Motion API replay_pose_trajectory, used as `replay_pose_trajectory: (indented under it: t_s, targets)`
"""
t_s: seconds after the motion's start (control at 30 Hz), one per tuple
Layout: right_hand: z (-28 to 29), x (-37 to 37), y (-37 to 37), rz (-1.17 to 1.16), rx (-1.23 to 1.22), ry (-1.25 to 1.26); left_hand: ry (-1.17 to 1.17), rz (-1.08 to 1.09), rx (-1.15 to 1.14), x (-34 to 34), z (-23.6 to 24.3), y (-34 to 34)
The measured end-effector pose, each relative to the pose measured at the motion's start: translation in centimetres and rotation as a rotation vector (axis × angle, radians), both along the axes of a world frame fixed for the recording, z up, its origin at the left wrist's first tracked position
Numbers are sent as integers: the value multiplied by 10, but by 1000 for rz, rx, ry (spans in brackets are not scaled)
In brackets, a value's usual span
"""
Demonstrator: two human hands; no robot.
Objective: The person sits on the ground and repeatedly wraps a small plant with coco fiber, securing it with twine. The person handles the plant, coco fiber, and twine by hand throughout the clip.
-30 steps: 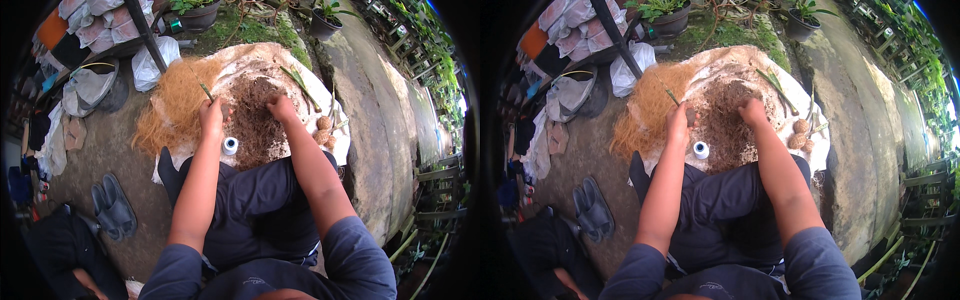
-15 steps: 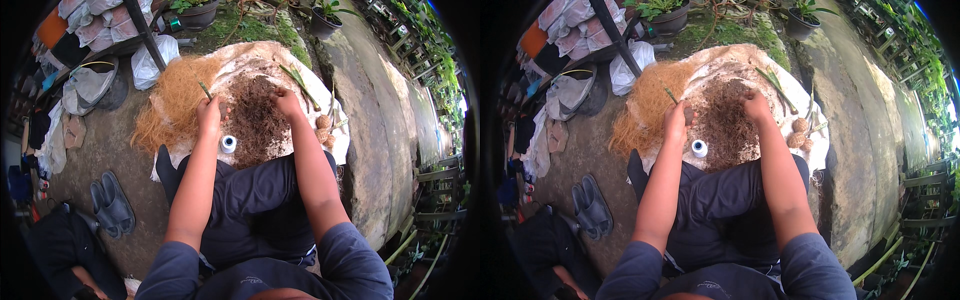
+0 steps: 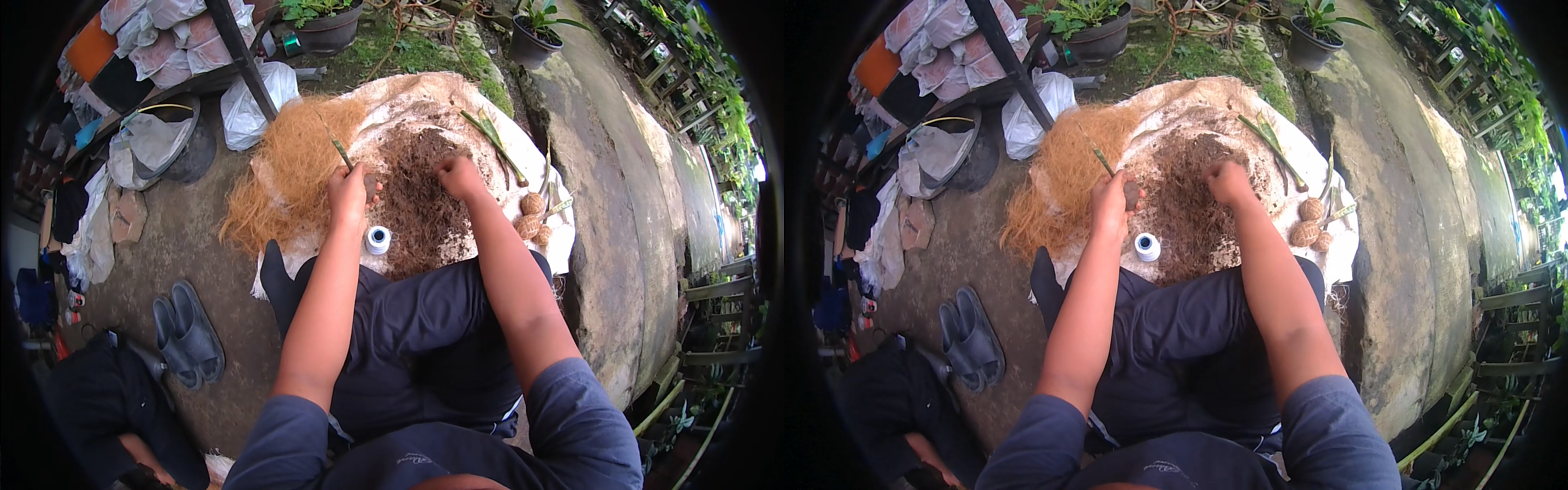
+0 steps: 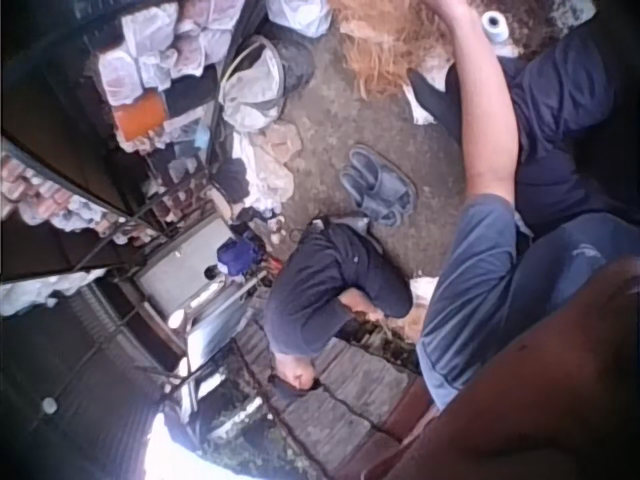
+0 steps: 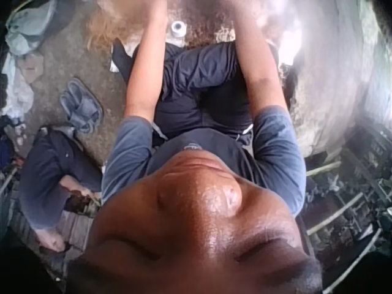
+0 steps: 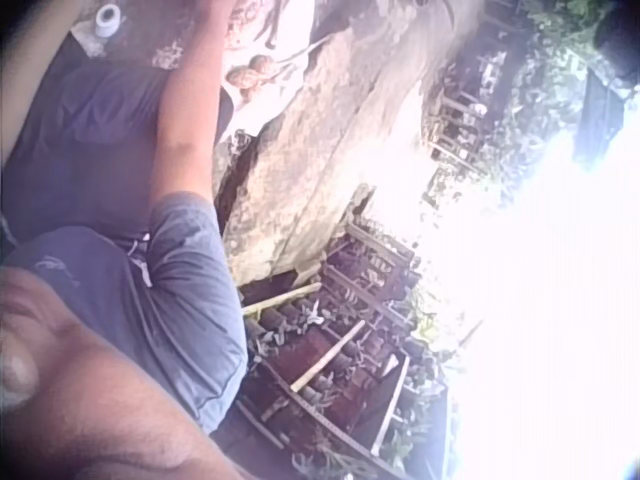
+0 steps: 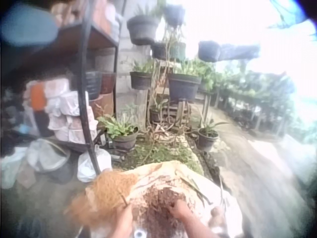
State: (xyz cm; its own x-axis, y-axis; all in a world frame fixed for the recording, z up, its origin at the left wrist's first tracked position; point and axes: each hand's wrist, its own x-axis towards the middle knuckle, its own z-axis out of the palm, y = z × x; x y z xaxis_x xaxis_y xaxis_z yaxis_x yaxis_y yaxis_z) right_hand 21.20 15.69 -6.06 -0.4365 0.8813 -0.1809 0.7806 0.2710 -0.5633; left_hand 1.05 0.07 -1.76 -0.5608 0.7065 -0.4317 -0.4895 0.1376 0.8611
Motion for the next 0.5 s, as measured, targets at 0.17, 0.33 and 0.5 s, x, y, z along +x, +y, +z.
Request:
replay_pose_trajectory:
  t_s: [0.17, 0.33, 0.5]
  targets:
    - [-48, -10, 9, 296, 101, -220, 7, -35, 27, 6, 1, 2]
    - [-63, -15, 3, 320, 344, -304, -21, -31, -4, 5, 0, -1]
    - [-59, -33, -19, 202, 178, -437, -20, -28, -5, 3, -1, 0]
